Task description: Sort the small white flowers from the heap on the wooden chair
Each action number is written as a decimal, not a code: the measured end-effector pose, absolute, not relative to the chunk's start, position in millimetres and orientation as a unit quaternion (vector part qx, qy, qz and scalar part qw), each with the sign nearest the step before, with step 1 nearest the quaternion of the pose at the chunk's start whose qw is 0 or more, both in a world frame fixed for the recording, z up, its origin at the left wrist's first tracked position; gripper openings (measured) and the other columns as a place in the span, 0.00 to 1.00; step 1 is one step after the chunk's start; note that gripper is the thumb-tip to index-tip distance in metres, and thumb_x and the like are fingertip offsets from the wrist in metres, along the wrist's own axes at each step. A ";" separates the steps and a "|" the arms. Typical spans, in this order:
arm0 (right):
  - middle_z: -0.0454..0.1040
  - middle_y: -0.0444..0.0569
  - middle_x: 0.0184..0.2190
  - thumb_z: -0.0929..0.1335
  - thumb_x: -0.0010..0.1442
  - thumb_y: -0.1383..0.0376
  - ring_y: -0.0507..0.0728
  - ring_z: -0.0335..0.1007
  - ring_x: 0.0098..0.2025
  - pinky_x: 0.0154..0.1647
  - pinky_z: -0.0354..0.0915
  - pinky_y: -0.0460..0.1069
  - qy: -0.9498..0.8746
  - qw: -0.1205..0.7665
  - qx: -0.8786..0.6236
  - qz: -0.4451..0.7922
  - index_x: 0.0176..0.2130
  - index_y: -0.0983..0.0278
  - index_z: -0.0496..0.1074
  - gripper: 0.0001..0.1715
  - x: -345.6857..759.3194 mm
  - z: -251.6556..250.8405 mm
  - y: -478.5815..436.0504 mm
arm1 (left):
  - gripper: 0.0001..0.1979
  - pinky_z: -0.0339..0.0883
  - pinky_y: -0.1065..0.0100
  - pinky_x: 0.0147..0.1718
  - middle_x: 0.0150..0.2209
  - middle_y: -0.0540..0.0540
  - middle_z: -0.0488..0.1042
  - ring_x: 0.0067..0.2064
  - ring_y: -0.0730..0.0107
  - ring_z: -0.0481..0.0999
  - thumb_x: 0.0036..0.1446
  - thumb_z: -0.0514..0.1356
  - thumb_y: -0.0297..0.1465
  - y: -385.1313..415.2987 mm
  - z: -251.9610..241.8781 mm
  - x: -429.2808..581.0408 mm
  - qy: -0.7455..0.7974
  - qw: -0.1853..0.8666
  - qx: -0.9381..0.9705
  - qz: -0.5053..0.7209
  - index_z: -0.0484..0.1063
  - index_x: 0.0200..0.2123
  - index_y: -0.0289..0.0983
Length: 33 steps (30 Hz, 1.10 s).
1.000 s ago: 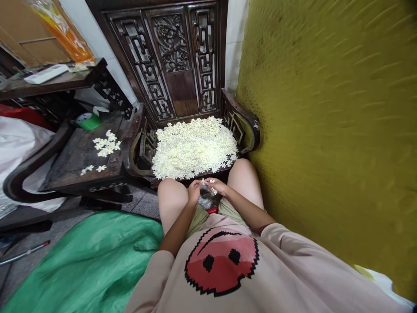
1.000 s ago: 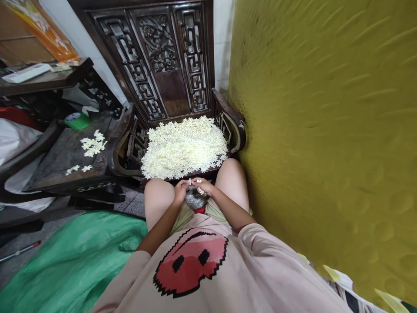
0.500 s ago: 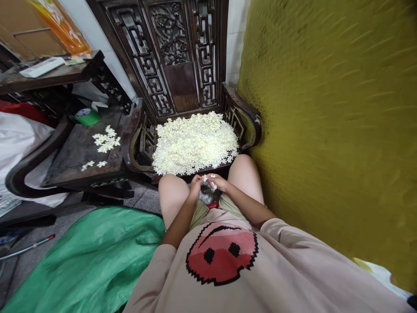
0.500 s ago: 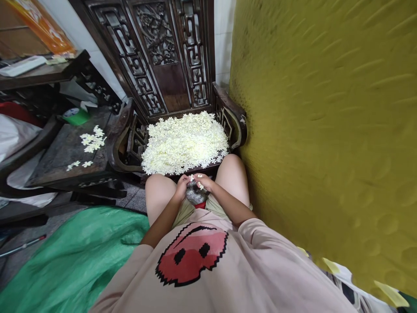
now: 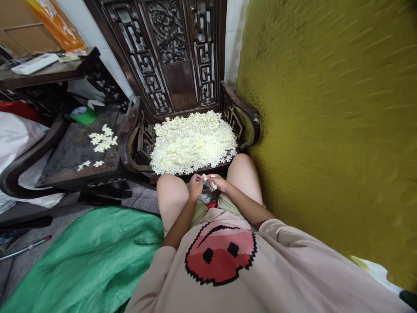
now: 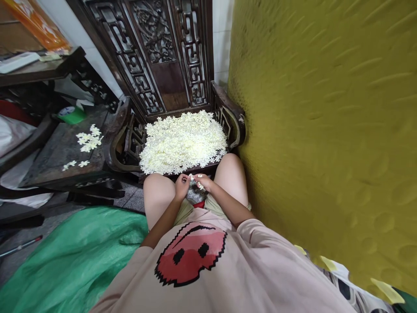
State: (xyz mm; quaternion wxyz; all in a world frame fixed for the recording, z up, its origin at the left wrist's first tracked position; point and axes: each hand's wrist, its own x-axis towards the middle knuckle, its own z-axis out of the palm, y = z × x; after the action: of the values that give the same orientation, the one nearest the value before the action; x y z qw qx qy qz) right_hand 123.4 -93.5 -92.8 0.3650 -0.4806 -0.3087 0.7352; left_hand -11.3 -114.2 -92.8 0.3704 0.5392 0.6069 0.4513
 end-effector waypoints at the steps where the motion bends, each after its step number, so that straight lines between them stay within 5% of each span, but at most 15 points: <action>1: 0.62 0.37 0.14 0.72 0.47 0.62 0.44 0.53 0.11 0.12 0.48 0.42 -0.300 0.365 -0.485 0.735 0.25 0.67 0.66 0.13 123.8 -92.7 -93.2 | 0.09 0.62 0.69 0.36 0.28 0.49 0.69 0.32 0.71 0.69 0.52 0.56 0.38 -115.9 -90.5 -9.8 0.609 0.351 0.550 0.451 0.65 0.26 0.38; 6: 0.61 0.37 0.14 0.70 0.51 0.66 0.45 0.52 0.11 0.12 0.49 0.42 -0.246 0.367 -0.490 0.751 0.26 0.67 0.65 0.09 124.7 -92.8 -89.5 | 0.08 0.63 0.68 0.39 0.30 0.48 0.70 0.35 0.71 0.70 0.51 0.55 0.37 -117.0 -85.9 -10.3 0.603 0.405 0.458 0.513 0.63 0.27 0.38; 11: 0.61 0.37 0.14 0.71 0.51 0.65 0.45 0.52 0.11 0.12 0.49 0.42 -0.252 0.356 -0.477 0.763 0.26 0.67 0.64 0.11 124.8 -93.6 -88.3 | 0.08 0.64 0.69 0.33 0.24 0.51 0.66 0.28 0.75 0.69 0.47 0.54 0.32 -107.2 -91.2 -18.8 0.569 0.569 0.310 0.507 0.55 0.23 0.39; 15: 0.60 0.37 0.13 0.71 0.50 0.64 0.45 0.52 0.12 0.12 0.48 0.43 -0.272 0.348 -0.466 0.767 0.25 0.66 0.64 0.13 124.7 -91.8 -89.1 | 0.04 0.60 0.72 0.27 0.21 0.54 0.62 0.22 0.78 0.63 0.45 0.53 0.28 -104.0 -93.2 -19.9 0.568 0.602 0.278 0.487 0.58 0.26 0.39; 26: 0.61 0.37 0.14 0.72 0.47 0.63 0.44 0.54 0.11 0.12 0.49 0.42 -0.272 0.361 -0.456 0.767 0.26 0.67 0.65 0.13 125.9 -91.3 -89.3 | 0.09 0.62 0.68 0.34 0.29 0.47 0.72 0.33 0.69 0.70 0.52 0.57 0.37 -117.0 -83.7 -15.4 0.603 0.345 0.584 0.421 0.74 0.31 0.39; 33: 0.61 0.37 0.15 0.74 0.45 0.60 0.44 0.54 0.12 0.12 0.48 0.42 -0.289 0.363 -0.413 0.784 0.25 0.67 0.64 0.17 125.2 -90.2 -90.1 | 0.08 0.62 0.68 0.35 0.31 0.46 0.73 0.34 0.69 0.71 0.53 0.56 0.34 -115.7 -89.3 -15.6 0.612 0.333 0.569 0.436 0.72 0.28 0.38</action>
State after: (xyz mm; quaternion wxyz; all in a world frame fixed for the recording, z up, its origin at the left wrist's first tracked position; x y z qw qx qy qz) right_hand 125.2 -90.1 -90.2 0.3633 -0.4126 -0.2889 0.7838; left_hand -15.6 -115.7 -89.3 0.3333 0.5694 0.6120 0.4360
